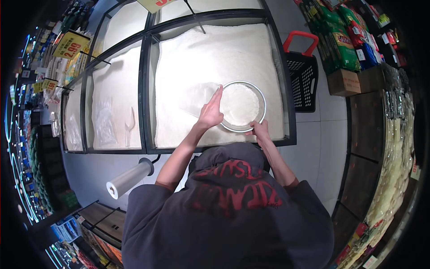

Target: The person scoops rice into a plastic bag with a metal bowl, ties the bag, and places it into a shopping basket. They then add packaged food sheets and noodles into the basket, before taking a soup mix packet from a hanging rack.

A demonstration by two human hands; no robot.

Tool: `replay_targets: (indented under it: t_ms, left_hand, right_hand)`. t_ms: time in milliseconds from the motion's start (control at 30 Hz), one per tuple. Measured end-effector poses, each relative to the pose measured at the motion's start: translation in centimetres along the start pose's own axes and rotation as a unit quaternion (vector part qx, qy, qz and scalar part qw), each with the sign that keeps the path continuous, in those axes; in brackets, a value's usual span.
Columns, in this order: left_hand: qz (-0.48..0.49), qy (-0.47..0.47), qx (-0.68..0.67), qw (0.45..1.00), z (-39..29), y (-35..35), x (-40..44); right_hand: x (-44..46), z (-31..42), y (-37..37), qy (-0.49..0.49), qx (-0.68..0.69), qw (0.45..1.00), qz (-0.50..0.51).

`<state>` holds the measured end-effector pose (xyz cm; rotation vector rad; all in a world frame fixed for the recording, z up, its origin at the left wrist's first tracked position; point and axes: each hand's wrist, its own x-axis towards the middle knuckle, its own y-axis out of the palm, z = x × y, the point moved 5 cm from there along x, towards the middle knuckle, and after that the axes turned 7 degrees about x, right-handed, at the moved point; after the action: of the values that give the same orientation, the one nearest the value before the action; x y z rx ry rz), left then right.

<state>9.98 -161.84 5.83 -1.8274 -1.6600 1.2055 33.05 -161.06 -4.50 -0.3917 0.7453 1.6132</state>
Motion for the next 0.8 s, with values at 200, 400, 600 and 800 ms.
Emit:
replay_targets:
  t_ms: [200,400,600,800]
  left_hand:
    - [0.027,0.022,-0.042,0.998,-1.5,1.6,0.3]
    - [-0.028,0.057,-0.202,0.977,0.1,2.8,-1.1]
    - [-0.046,0.074,-0.469,0.879,0.4,1.9,-3.7]
    - [-0.108,0.115,-0.570,0.806,0.5,-0.7,-6.0]
  right_hand:
    - [-0.8,0.3,0.7,0.014,-0.051,0.998,0.020]
    - [0.2,2.7,2.6,0.010,-0.125,0.991,0.054]
    - [-3.0,8.6,7.4,-0.063,-0.299,0.951,0.050]
    - [-6.2,13.1,12.9,-0.197,-0.517,0.831,0.062]
